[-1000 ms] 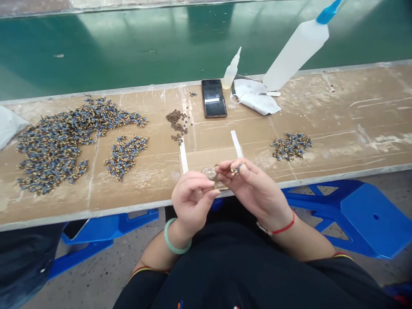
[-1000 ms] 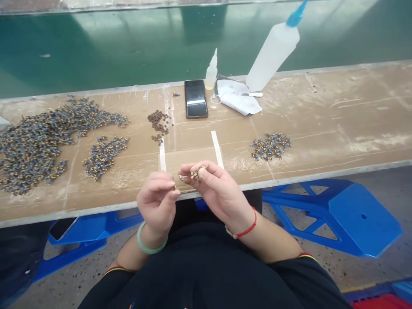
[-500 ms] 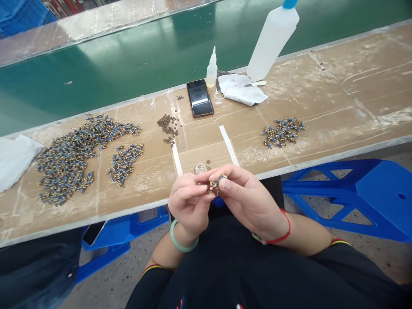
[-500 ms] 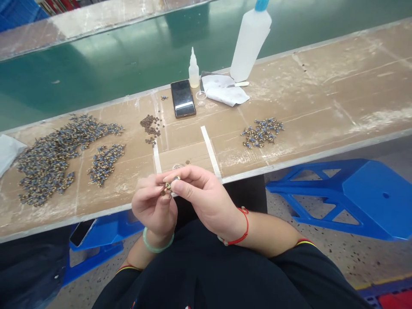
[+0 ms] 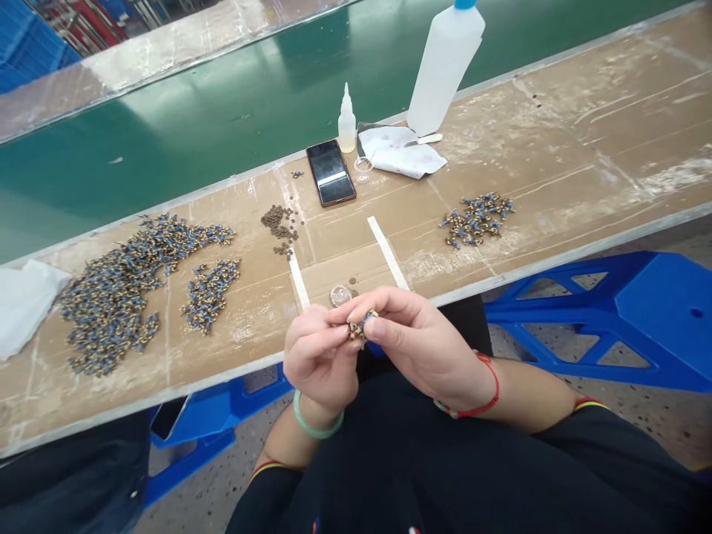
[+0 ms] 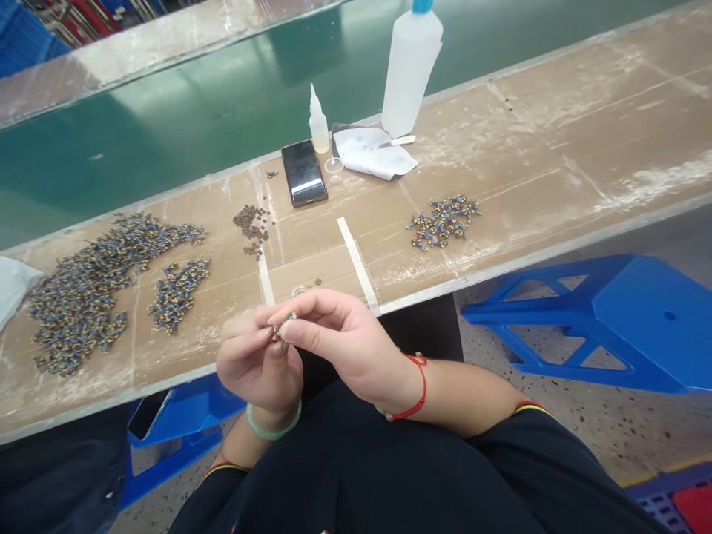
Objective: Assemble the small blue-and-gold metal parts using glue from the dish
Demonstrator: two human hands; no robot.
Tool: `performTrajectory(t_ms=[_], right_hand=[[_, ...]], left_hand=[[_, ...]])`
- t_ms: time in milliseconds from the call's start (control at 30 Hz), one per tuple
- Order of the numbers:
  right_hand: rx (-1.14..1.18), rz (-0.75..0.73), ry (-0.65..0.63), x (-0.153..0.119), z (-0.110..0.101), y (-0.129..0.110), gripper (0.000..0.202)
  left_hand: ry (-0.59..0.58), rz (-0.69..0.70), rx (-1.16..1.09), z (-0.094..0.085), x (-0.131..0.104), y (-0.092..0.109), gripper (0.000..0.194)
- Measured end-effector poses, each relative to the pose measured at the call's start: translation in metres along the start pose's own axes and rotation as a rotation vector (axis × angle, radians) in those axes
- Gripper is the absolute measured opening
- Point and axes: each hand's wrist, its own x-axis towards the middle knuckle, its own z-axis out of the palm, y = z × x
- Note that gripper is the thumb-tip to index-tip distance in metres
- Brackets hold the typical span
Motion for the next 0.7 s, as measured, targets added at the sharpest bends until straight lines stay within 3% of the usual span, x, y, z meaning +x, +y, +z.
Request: performTrajectory(t_ms=[333, 700], right_hand=[[-0.015, -0.016, -0.017, 0.002, 0.002, 0.0, 0.017], [0.004, -0.007, -0.065, 0.002, 0.001, -0.003, 0.014]], left_hand=[[0.046, 0.139, 0.014, 0.002, 0.009, 0.005, 0.005], [0.012, 0.234, 0.074, -0.005, 0.015, 0.009, 0.019]])
